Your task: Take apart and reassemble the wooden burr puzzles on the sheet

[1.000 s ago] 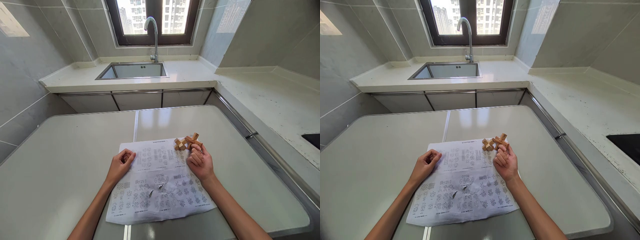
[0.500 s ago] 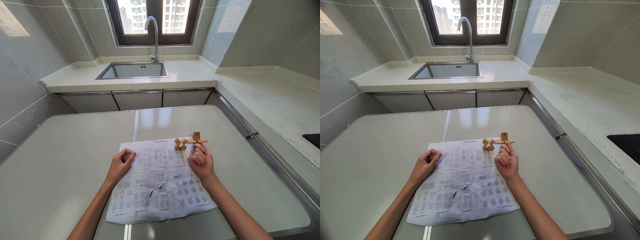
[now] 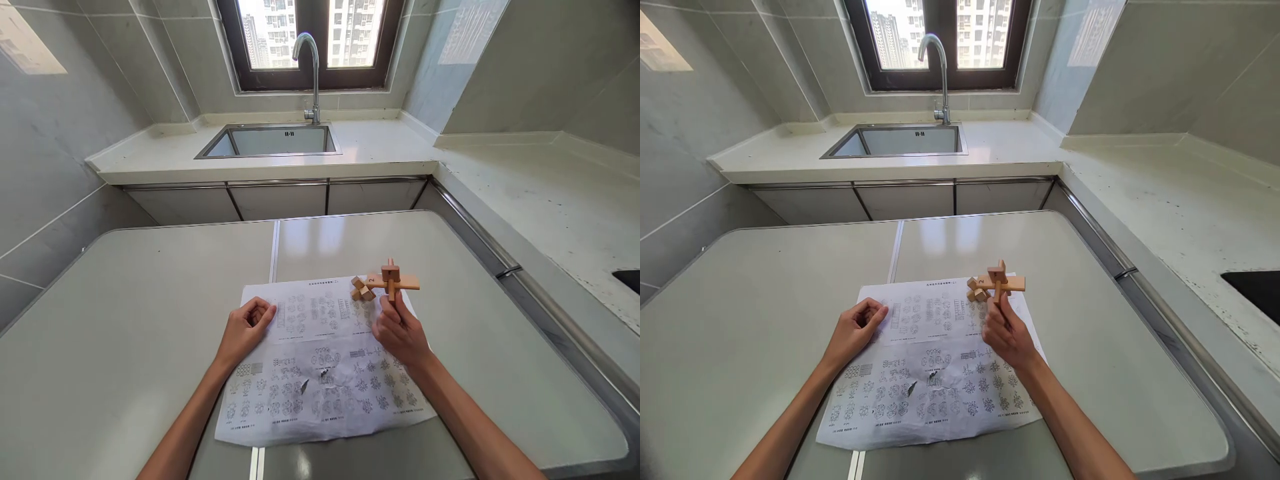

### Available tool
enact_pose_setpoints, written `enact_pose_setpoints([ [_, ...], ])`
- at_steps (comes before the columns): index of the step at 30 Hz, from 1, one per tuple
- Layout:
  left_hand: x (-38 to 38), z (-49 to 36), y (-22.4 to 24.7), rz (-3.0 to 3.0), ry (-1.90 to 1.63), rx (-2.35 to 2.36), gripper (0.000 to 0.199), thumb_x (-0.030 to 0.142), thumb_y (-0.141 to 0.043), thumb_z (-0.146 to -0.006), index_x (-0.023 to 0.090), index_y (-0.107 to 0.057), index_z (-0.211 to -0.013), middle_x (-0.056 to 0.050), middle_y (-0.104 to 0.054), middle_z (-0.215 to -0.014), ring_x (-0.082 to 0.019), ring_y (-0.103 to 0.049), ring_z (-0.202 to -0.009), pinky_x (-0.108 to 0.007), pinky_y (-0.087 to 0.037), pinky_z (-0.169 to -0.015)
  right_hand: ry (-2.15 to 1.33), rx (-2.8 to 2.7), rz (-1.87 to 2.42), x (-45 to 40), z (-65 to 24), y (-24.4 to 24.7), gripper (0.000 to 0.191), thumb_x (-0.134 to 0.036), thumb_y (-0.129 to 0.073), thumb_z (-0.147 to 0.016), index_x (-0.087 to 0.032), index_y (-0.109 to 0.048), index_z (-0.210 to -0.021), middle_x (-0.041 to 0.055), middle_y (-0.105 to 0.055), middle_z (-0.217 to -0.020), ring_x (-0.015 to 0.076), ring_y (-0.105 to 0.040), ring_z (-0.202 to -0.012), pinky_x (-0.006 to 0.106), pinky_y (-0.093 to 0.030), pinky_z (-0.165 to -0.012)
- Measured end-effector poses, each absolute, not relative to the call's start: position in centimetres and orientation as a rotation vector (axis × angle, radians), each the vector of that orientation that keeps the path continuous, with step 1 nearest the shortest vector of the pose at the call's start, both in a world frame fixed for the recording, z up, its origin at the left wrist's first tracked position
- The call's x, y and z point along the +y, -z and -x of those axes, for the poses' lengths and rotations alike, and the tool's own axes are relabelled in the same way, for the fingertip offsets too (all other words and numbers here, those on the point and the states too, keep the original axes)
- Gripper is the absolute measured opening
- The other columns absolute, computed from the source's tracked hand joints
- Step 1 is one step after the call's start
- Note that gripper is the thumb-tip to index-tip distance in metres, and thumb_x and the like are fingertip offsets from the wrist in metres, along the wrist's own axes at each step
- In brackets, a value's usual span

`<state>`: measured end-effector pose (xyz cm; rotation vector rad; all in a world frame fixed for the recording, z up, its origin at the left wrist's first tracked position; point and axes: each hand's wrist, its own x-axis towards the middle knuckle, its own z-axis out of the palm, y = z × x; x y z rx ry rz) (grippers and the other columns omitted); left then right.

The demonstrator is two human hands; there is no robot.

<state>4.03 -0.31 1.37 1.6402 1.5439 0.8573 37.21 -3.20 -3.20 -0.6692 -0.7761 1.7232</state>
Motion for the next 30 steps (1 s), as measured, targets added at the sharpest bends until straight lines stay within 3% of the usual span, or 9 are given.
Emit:
enact_pose_setpoints([
  [2, -0.6, -4.5, -1.7, -1.683, -0.829, 1.521, 0.040, 0.057, -0.066, -0.092, 0.020, -0.064, -0.077, 0.004, -0.047, -0.061, -0.013, -0.040, -0.058, -0.025, -0.035, -0.056, -1.809, -0.912, 0.685, -3.7, -36.6, 3.0, 0.063, -0.074, -0.046, -0.101, -0.026, -0.028, -0.063, -0.0136, -0.015, -0.037, 0.0074, -0.008, -0.032, 0.023, -0.014, -0.034],
  [5, -1.2, -5.9, -2.6, -1.719, -0.765, 1.397, 0.038, 0.057, -0.065, -0.093, 0.020, -0.066, -0.082, 0.002, -0.056, -0.068, -0.015, -0.048, -0.064, -0.026, -0.041, -0.061, -1.874, -1.144, 0.706, -4.5, -35.3, 2.4, 0.062, -0.065, -0.048, -0.103, -0.025, -0.032, -0.059, -0.0108, -0.023, -0.041, 0.0070, -0.015, -0.036, 0.024, -0.014, -0.037],
  [8, -1.7, -7.6, -3.5, -1.661, -0.682, 1.100, 0.044, 0.063, -0.068, -0.090, 0.021, -0.069, -0.103, -0.007, -0.071, -0.099, -0.021, -0.064, -0.084, -0.034, -0.052, -0.081, -1.864, -1.350, 0.722, -5.1, -34.2, 1.8, 0.051, -0.060, -0.054, -0.102, -0.024, -0.041, -0.068, -0.0091, -0.033, -0.052, 0.0076, -0.024, -0.042, 0.023, -0.020, -0.040],
  [11, -1.8, -9.0, -3.6, -1.505, -0.652, 0.705, 0.081, 0.078, -0.074, -0.077, 0.023, -0.062, -0.136, -0.017, -0.061, -0.143, -0.035, -0.059, -0.130, -0.047, -0.047, -0.109, -1.746, -1.612, 0.713, -5.5, -33.4, 1.2, 0.041, -0.045, -0.052, -0.104, -0.023, -0.045, -0.070, -0.0048, -0.042, -0.062, 0.0100, -0.034, -0.053, 0.025, -0.031, -0.049],
  [13, -1.7, -9.7, -3.2, -1.398, -0.595, 0.536, 0.105, 0.081, -0.079, -0.067, 0.026, -0.052, -0.151, -0.019, -0.050, -0.157, -0.040, -0.048, -0.144, -0.054, -0.037, -0.120, -1.685, -1.746, 0.676, -5.6, -33.1, 0.9, 0.033, -0.035, -0.049, -0.103, -0.022, -0.048, -0.072, -0.0024, -0.048, -0.068, 0.0121, -0.040, -0.060, 0.025, -0.037, -0.055],
  [15, -1.7, -10.4, -2.7, -1.322, -0.522, 0.418, 0.117, 0.079, -0.085, -0.060, 0.027, -0.045, -0.157, -0.020, -0.048, -0.160, -0.043, -0.045, -0.148, -0.058, -0.033, -0.122, -1.664, -1.831, 0.628, -5.7, -32.9, 0.7, 0.025, -0.028, -0.048, -0.099, -0.022, -0.051, -0.074, -0.0011, -0.053, -0.072, 0.0136, -0.046, -0.065, 0.026, -0.042, -0.059],
  [18, -2.0, -11.2, -2.1, -1.270, -0.471, 0.328, 0.114, 0.075, -0.089, -0.060, 0.025, -0.051, -0.154, -0.021, -0.057, -0.151, -0.045, -0.050, -0.143, -0.060, -0.036, -0.119, -1.666, -1.897, 0.574, -5.8, -32.7, 0.6, 0.021, -0.023, -0.047, -0.095, -0.022, -0.053, -0.074, -0.0004, -0.056, -0.074, 0.0147, -0.050, -0.068, 0.026, -0.044, -0.061],
  [24, -2.6, -11.7, -1.3, -1.233, -0.612, 0.453, 0.101, 0.070, -0.089, -0.063, 0.023, -0.057, -0.147, -0.019, -0.067, -0.137, -0.044, -0.062, -0.128, -0.056, -0.051, -0.106, -1.792, -1.732, 0.724, -5.8, -32.9, 1.3, 0.028, -0.033, -0.050, -0.100, -0.021, -0.057, -0.075, -0.0055, -0.047, -0.055, 0.0110, -0.041, -0.047, 0.024, -0.037, -0.047],
  [30, -2.4, -10.9, -0.9, -1.463, -0.810, 0.790, 0.097, 0.050, -0.096, -0.067, 0.028, -0.051, -0.150, -0.014, -0.060, -0.148, -0.039, -0.053, -0.140, -0.052, -0.041, -0.119, -1.347, -1.636, 0.981, -4.9, -34.0, 2.0, 0.031, -0.046, -0.066, -0.098, -0.020, -0.063, -0.114, -0.0065, -0.052, -0.064, 0.0126, -0.048, -0.055, 0.024, -0.038, -0.054],
])
